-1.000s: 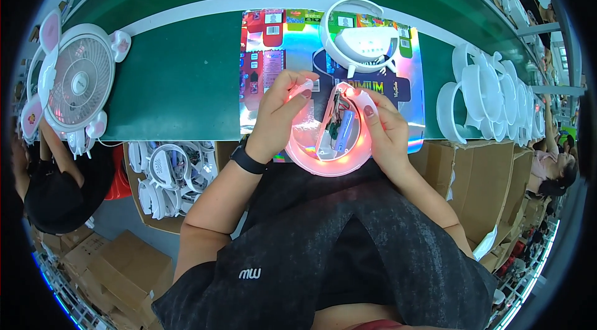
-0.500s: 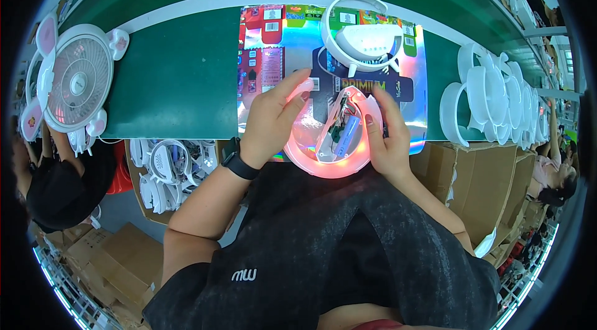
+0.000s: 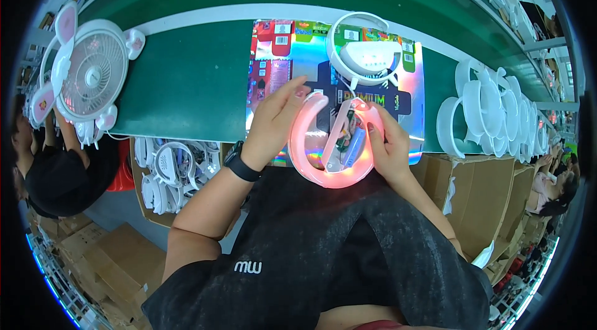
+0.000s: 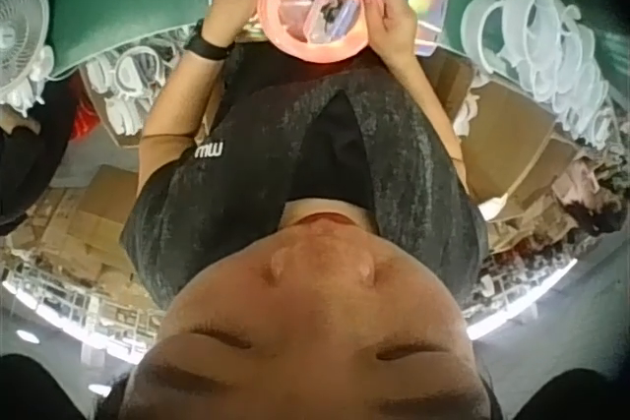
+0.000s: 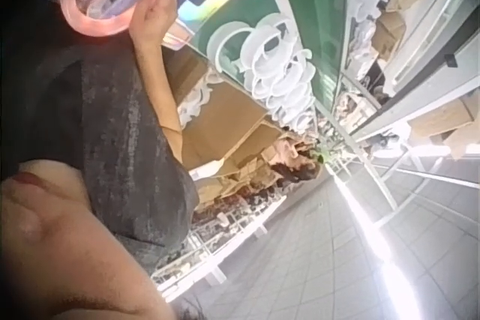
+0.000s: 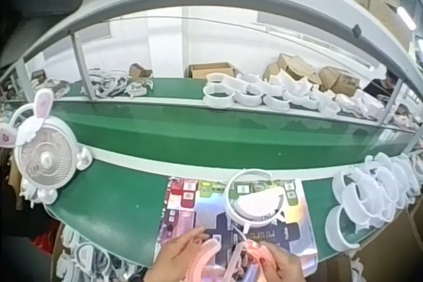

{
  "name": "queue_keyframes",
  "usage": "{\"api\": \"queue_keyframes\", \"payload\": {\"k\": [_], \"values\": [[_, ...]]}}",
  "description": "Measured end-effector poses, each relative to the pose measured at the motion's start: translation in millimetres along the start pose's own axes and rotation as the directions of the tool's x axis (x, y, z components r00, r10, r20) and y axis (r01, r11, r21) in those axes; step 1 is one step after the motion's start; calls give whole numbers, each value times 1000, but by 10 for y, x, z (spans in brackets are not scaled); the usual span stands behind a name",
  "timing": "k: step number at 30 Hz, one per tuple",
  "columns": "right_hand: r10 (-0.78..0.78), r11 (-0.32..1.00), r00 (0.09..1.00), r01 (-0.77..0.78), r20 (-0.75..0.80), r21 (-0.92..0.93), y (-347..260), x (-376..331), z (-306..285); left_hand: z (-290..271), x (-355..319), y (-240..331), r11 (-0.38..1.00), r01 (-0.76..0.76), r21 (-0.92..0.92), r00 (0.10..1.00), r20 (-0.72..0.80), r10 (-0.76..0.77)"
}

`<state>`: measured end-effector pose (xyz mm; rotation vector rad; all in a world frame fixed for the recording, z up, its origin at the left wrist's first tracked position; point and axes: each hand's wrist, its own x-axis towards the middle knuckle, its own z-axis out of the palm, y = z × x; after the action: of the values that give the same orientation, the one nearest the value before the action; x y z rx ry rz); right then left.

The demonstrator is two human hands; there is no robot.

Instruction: The person assembles wearable electronic devices by inserting internal wiring and batteries into plastic ring casings, attaching plastic covers onto the frames by hand, and placing the assembled units onto the conveyor line.

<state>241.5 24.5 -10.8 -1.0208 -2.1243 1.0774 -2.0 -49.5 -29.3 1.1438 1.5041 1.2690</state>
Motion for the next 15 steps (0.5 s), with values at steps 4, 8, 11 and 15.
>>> {"api": "queue_keyframes", "payload": {"k": [4, 8, 11, 15], "values": [[-182, 979, 978, 171, -105, -107, 3, -83, 6, 72, -118, 450, 880, 343, -329, 939, 133, -317], [-241, 950, 969, 225, -52, -218, -35, -62, 13, 137, -104, 412, 851, 332, -406, 941, 78, -330], [-207, 959, 977, 191, -59, -208, -57, -71, 25, 164, -96, 433, 784, 428, -449, 897, 107, -429], [-163, 976, 984, 149, -76, -158, -39, -76, 20, 213, -156, 535, 957, 238, -165, 971, 44, -234]]}}
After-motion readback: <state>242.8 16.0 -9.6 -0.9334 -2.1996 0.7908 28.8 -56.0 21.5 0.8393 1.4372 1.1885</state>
